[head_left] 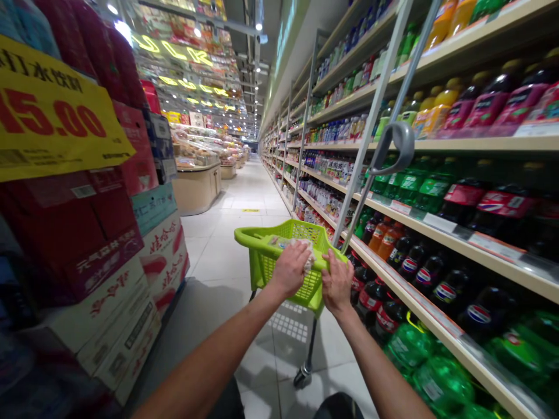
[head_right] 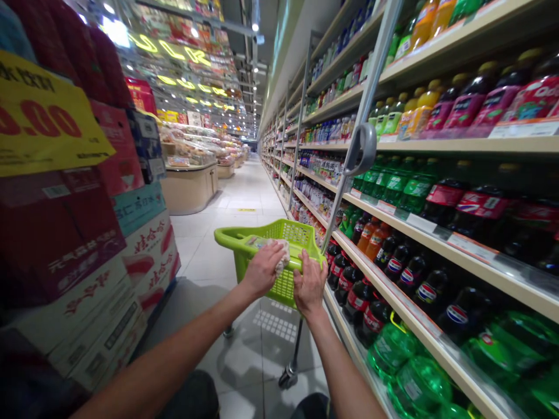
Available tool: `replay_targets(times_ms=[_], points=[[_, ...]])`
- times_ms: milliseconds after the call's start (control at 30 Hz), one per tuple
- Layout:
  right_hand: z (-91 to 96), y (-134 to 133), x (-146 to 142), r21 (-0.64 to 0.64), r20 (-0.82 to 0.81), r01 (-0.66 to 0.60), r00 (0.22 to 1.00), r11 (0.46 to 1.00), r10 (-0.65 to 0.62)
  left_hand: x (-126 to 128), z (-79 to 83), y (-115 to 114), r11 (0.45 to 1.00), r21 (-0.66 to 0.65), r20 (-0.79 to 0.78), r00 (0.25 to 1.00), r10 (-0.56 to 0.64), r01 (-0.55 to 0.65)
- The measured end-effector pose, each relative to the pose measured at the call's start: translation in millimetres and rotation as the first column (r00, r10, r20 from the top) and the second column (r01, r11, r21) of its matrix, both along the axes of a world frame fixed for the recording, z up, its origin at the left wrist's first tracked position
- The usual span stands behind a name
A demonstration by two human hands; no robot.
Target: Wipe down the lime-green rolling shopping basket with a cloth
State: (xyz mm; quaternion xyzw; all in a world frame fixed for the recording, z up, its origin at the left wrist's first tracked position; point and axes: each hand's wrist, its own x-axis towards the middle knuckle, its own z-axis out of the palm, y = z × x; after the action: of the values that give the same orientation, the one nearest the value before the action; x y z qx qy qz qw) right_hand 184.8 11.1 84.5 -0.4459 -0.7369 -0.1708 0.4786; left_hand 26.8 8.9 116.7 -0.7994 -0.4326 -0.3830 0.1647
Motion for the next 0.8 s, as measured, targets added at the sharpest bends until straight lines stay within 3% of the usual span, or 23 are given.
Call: replay_targets(times_ms=[100, 233, 300, 367, 533, 600, 700, 800], points=[[1.4, -3, 4, -0.024, 0.028, -0.014, 0.999, 1.000, 0.015, -17, -0.3, 1, 1.000, -0.011, 0.023, 1.000, 0.014, -0.014], [2.1, -4, 6, -0.022, 0.003, -0.033, 0.999, 0.999, 0.033, -74, 3.8, 16, 0.973, -0.080, 0.191, 0.954, 0.229, -0.218], [1.4, -3, 4, -0.014, -0.025, -0.029, 0.999, 0.999, 0.028, -86, 5.6, 21, 0.954, -0.119, 0.249, 0.922, 0.296, -0.275], [0.5, -1, 2, -0.007, -0.050, -0.017, 0.999, 1.000, 0.017, -78, 5.5, 20, 0.966, -0.098, 0.255, 0.932, 0.258, -0.240], [0.6, 4, 5, 0.012, -0.073, -0.014, 0.997, 1.000, 0.015, -35, 2.7, 8, 0.998, 0.016, 0.044, 0.997, -0.061, 0.060], [1.6, 4, 8, 0.010, -0.073, -0.024, 0.997, 1.000, 0.025, -37, 3.7, 8, 0.997, -0.003, -0.002, 0.997, -0.074, 0.074], [2.3, 4, 12, -0.004, -0.067, -0.034, 0.997, 0.999, 0.034, -61, 7.8, 18, 0.993, -0.061, 0.118, 0.987, 0.110, -0.103], [1.5, 6, 10, 0.000, -0.065, -0.001, 0.998, 1.000, 0.001, -84, 13.2, 27, 0.953, -0.154, 0.220, 0.931, 0.290, -0.261]])
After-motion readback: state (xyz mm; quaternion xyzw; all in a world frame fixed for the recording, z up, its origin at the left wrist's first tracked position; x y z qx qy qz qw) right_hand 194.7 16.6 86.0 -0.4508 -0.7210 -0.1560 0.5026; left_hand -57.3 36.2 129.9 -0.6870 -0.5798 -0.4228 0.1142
